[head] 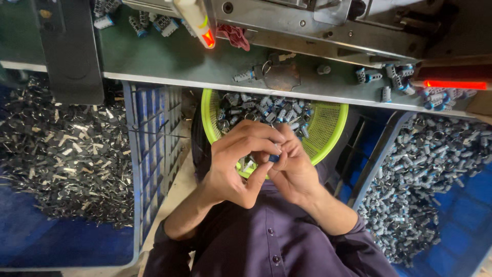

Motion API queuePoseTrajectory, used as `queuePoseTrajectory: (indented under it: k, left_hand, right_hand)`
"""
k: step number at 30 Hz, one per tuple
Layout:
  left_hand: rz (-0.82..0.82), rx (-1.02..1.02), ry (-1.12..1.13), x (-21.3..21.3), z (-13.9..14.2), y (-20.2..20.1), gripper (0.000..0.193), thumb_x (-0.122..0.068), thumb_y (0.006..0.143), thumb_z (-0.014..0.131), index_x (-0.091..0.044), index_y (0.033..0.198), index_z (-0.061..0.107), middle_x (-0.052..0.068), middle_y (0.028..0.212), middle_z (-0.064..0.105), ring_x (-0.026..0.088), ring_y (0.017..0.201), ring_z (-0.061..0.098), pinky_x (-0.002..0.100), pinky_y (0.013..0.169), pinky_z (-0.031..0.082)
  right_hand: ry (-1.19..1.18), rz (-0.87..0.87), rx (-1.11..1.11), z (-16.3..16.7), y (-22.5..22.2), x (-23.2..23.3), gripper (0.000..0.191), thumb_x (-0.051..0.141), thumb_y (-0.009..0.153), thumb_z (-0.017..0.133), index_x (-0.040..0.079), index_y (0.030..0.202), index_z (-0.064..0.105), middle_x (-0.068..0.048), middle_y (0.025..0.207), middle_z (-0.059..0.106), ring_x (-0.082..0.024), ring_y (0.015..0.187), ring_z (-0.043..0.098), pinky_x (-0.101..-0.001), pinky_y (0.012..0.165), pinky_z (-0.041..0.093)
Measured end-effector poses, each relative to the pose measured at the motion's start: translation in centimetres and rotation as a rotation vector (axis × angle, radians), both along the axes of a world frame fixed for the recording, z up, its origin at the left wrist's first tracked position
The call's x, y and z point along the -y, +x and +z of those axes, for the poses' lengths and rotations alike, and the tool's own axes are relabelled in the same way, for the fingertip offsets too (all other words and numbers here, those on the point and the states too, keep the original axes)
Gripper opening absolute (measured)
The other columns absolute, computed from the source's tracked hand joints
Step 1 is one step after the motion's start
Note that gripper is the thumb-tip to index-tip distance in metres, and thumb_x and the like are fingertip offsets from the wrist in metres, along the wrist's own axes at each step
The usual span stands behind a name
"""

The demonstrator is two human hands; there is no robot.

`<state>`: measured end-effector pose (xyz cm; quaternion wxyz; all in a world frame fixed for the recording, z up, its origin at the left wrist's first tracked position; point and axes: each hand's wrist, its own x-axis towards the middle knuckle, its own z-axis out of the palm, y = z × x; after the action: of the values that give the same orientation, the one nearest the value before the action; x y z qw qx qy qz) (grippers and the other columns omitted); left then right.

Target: The person picks small cylindrical components and metal rings from a green basket and inserts them into a machine. The machine processes the items, and the person collects the finished keychains, placing them into a blue bin. The process is repeated continuously.

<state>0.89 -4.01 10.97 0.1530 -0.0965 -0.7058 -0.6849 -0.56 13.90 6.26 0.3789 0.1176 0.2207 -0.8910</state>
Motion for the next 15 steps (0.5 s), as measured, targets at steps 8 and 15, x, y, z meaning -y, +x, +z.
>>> queuePoseTrajectory:
  k: [8, 15]
  left_hand:
    - [-0.064, 0.022, 0.048, 0.0, -1.2, -0.2, 0.035, 0.005, 0.08, 0.069, -0.004, 0.113, 0.067, 0.014, 0.122, 0.071, 0.027, 0.108, 0.07, 0.034, 0.098, 0.056]
    - [0.049, 0.059, -0.007, 0.0, -1.5, 0.3, 0.046, -0.005, 0.082, 0.076, 0.0, 0.126, 0.062, 0.017, 0.128, 0.066, 0.032, 0.119, 0.068, 0.037, 0.102, 0.055]
  right_hand:
    - [0.032, 0.001, -0.042, -1.3, -0.6, -0.7, 0.024, -0.006, 0.093, 0.075, 0.01, 0.099, 0.058, -0.002, 0.1, 0.067, -0.017, 0.093, 0.062, -0.0311, 0.087, 0.048]
    - [-0.19, 0.13, 0.299, -0.4, -2.3, -1.0, 0.024, 0.002, 0.089, 0.077, 0.012, 0.107, 0.064, 0.004, 0.095, 0.071, -0.015, 0.093, 0.051, -0.031, 0.089, 0.043]
